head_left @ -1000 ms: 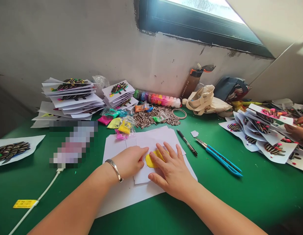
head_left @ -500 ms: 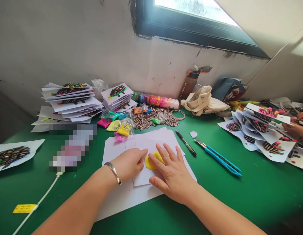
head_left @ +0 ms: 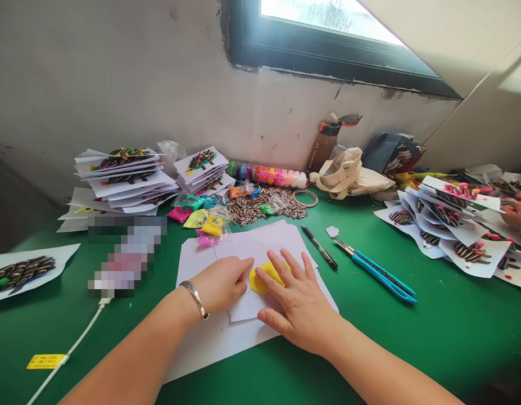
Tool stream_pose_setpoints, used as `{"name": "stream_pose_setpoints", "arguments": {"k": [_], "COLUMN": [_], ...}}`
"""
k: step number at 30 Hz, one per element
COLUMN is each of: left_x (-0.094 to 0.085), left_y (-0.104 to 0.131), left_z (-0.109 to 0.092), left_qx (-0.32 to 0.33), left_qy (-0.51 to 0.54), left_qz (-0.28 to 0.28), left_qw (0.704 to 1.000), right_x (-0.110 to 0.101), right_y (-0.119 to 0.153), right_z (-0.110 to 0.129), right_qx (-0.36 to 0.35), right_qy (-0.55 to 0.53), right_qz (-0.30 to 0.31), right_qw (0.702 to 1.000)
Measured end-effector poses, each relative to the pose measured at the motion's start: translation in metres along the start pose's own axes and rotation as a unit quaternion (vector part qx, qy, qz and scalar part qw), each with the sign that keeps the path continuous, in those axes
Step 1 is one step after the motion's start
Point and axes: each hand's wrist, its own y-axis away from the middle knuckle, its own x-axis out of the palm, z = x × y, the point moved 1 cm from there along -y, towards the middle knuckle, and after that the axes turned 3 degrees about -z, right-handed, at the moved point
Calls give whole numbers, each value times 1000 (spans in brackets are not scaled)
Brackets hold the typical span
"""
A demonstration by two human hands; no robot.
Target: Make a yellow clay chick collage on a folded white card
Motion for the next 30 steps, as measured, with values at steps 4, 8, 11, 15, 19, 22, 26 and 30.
{"name": "stream_pose_setpoints", "arguments": {"k": [4,8,11,15,19,22,26,30], "left_x": [-1,-1,-1,-1,-1,-1,0,-1], "left_y": [0,0,-1,-1,-1,-1,0,1], "left_z": [-2,-2,-1,-2,-2,-2,-3,-4], "left_qx": [3,14,14,13,12,8,9,12], "left_qy": [-12,-21,-17,-15,-19,-22,-27,-25], "left_qz": [1,2,1,4,8,5,-1,-1], "left_qw": [1000,1000,1000,1000,1000,1000,1000,1000], "right_x": [2,-2,-9,-11,-8,-6,-7,-8], "right_y": [0,3,15,33,37,34,33,34], "right_z": [0,-3,-8,-11,-7,-5,-7,-7], "right_qx": [-20,-14,-4,-3,-20,-26,-3,12], "right_qy": [3,14,28,35,23,14,17,23], "right_qz": [12,8,2,9,20,23,0,7], "right_qw": [1000,1000,1000,999,999,999,1000,1000]}}
